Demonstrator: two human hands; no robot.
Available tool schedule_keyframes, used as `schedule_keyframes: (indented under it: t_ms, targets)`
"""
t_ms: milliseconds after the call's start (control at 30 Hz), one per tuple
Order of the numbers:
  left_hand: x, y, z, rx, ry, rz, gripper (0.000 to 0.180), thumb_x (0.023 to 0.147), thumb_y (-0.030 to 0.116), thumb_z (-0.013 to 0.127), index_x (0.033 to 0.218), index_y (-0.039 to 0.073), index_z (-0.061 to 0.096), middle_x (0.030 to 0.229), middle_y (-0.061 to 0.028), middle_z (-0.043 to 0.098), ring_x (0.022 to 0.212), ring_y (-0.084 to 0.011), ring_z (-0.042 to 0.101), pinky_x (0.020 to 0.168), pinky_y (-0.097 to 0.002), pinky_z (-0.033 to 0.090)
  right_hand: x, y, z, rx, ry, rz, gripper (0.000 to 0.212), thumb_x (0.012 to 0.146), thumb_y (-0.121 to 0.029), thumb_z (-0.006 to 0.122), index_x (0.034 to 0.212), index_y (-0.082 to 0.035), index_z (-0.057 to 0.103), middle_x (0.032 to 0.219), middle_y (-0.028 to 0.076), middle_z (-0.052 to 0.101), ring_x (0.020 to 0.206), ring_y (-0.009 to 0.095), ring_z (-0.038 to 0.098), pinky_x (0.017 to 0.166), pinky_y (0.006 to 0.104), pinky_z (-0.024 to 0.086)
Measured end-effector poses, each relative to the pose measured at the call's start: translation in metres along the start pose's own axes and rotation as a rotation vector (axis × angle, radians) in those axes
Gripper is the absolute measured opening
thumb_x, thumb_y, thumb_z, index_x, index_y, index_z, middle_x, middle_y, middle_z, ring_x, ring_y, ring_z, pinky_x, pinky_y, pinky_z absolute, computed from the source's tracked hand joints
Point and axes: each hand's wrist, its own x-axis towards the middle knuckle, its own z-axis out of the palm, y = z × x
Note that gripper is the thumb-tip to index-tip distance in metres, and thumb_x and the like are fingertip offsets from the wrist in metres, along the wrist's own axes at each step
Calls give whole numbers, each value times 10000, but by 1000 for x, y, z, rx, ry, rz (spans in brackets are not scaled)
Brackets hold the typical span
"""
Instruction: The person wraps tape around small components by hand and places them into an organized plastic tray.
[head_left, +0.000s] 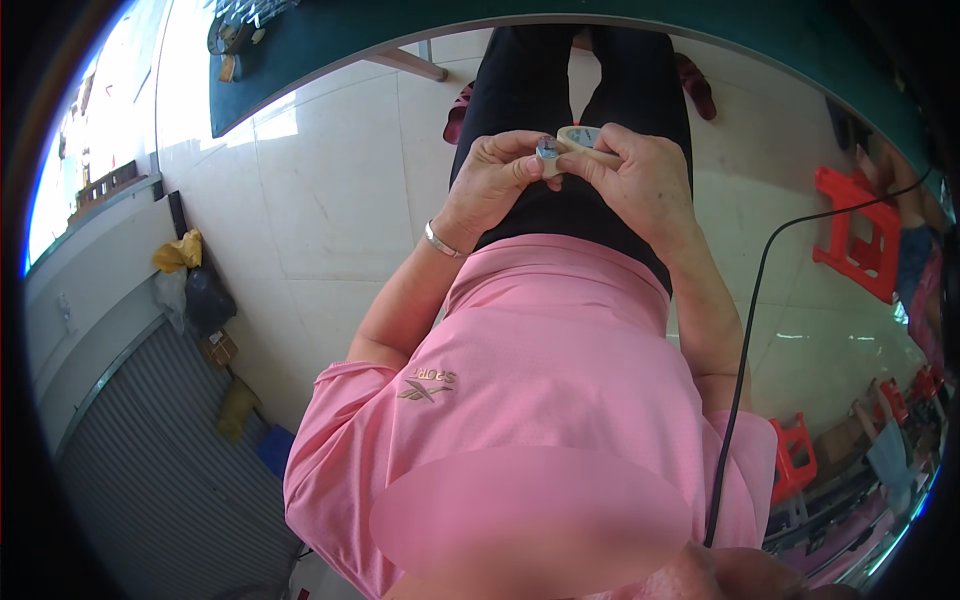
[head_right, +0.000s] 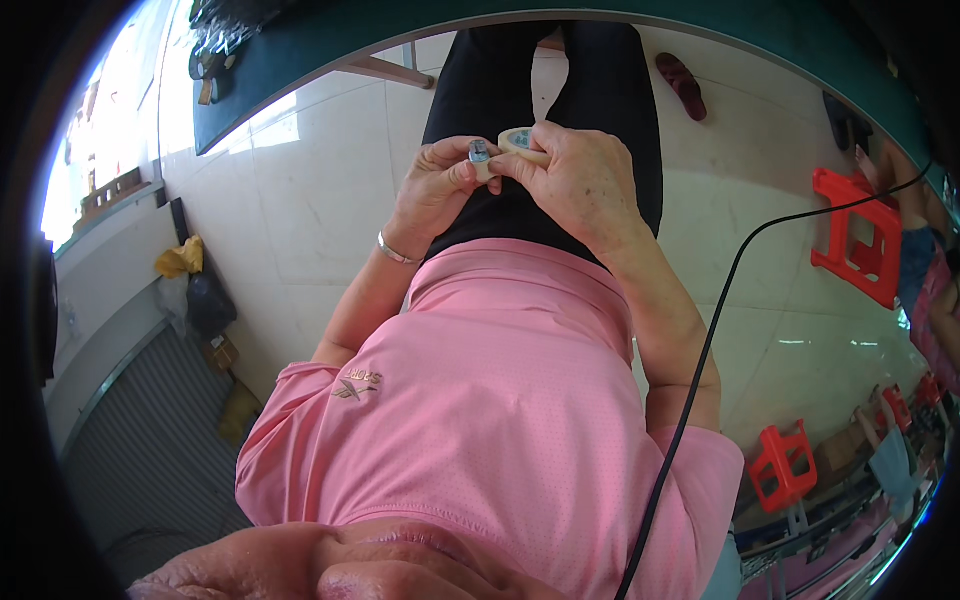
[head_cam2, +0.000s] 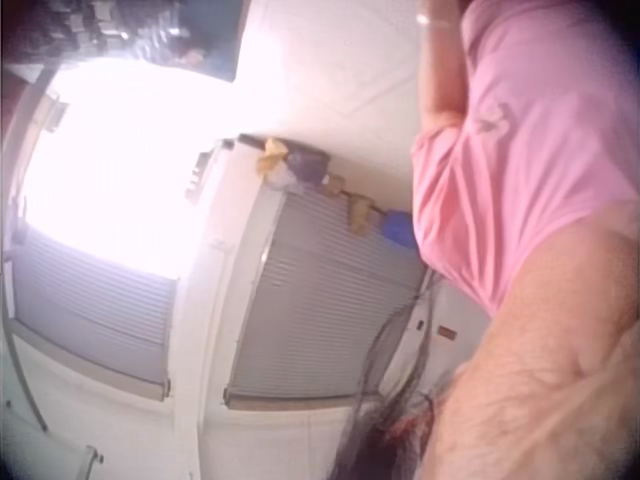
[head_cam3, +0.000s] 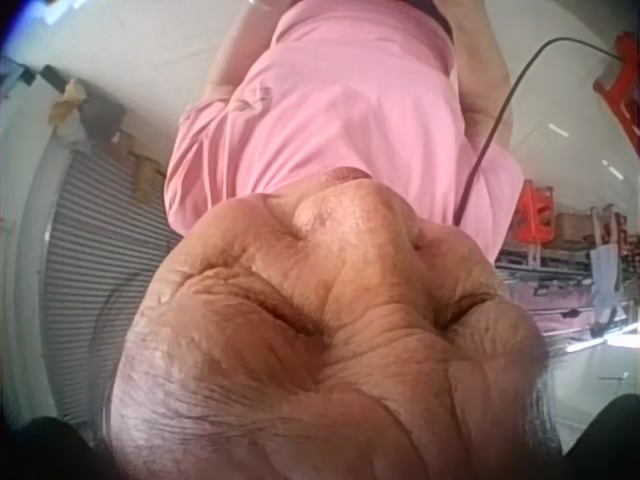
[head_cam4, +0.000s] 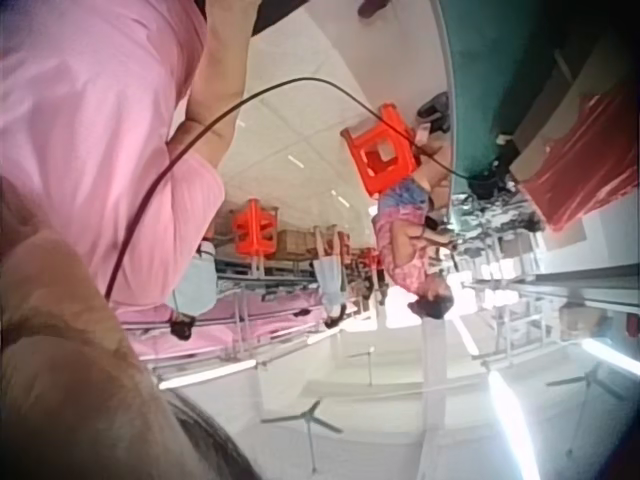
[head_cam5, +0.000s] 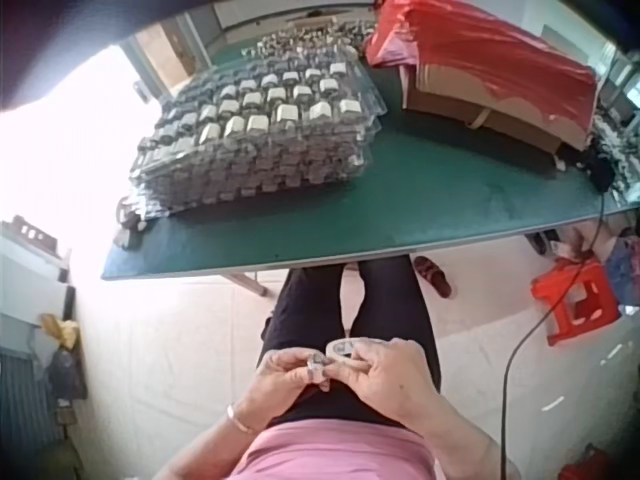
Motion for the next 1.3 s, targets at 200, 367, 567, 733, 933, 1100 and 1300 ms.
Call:
schedule_keyframes:
  t_ms: [200,367,567,733,933,1100,1300]
  targets:
    - [-4,9,24,338,176,-89,316,908,82,669,1194,-38,611,970,-94,690,857,-156,668,833,-275,557,-6,5,16,-184,144,-82,394,832,-443,700,738,-66,632,612,99,640,597,294,648,553,401,512]
    - [-7,9,30,573,198,-12,266,924,41,633,1163,-69,590,938,-85,682,842,-131,656,806,-261,549,-7,4,16,-129,73,-57,332,861,-387,682,848,-60,631,668,120,661,656,320,667,604,423,532]
    - [-9,6,27,722,329,-147,244,910,43,644,1129,-55,601,907,-83,675,825,-112,639,768,-226,515,3,13,21,156,-230,132,197,914,-251,629,1007,-79,603,734,135,680,706,332,669,685,423,516]
    - [-8,4,15,1016,330,-58,229,924,37,620,1139,-44,619,920,-34,662,804,-91,595,775,-208,507,6,23,28,400,-307,177,136,922,-178,590,1013,-98,652,692,76,656,645,203,649,659,344,502]
    - [-2,5,18,751,333,-187,266,918,70,650,1147,-62,624,915,-49,676,788,-82,608,744,-203,513,12,31,28,491,-352,211,139,898,-199,626,971,-92,676,682,32,637,608,119,589,635,283,477]
    - [2,8,20,754,285,-196,271,916,74,658,1144,-67,620,909,-51,680,783,-78,612,734,-202,513,15,39,31,549,-378,238,136,887,-212,646,934,-87,669,668,27,623,587,121,553,614,292,458]
    - [5,-2,18,896,287,-109,224,914,39,638,1121,-45,623,907,-42,673,787,-95,613,732,-222,506,18,43,42,483,-305,194,154,881,-218,647,901,-65,643,661,51,614,604,167,565,626,324,461]
